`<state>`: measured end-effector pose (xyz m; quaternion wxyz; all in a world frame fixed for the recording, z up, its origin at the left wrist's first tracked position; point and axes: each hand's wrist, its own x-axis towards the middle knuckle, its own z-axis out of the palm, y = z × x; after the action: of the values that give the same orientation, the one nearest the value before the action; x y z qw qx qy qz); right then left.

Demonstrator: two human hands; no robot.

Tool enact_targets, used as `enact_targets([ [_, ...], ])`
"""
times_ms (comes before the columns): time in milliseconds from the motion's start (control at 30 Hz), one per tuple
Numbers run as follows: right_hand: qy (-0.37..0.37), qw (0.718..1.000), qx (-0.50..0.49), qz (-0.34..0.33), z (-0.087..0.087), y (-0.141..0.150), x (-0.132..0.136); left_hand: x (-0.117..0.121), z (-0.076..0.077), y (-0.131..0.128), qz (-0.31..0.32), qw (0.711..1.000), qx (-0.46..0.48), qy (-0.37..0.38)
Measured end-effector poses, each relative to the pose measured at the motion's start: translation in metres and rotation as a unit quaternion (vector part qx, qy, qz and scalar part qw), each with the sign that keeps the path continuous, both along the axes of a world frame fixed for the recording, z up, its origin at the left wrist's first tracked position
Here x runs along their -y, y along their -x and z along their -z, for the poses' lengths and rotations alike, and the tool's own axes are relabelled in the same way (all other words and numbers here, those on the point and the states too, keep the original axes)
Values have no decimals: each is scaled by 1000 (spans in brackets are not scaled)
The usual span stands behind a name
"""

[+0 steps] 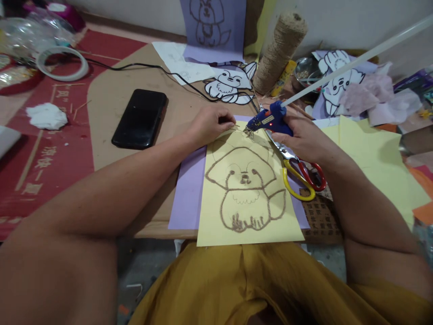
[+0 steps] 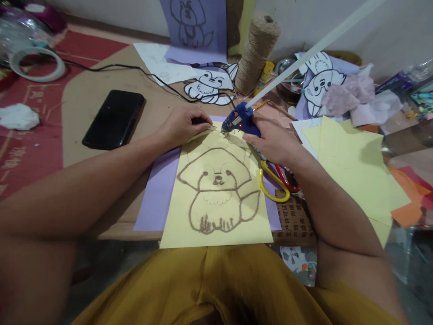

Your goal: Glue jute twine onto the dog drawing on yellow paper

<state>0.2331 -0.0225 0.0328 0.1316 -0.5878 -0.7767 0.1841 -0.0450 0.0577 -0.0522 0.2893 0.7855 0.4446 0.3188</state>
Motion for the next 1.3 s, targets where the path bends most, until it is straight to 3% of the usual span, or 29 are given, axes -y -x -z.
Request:
enact_targets([
  [567, 11, 1000, 7, 6, -1, 1, 1, 0, 1, 1, 0, 1000, -10, -9],
  [900, -53, 998, 29, -32, 1, -5, -2, 3, -4, 0, 0, 999, -38, -6],
  [1300, -4, 1000, -8, -10, 3, 3, 0, 1, -2, 1, -1, 998, -54, -23],
])
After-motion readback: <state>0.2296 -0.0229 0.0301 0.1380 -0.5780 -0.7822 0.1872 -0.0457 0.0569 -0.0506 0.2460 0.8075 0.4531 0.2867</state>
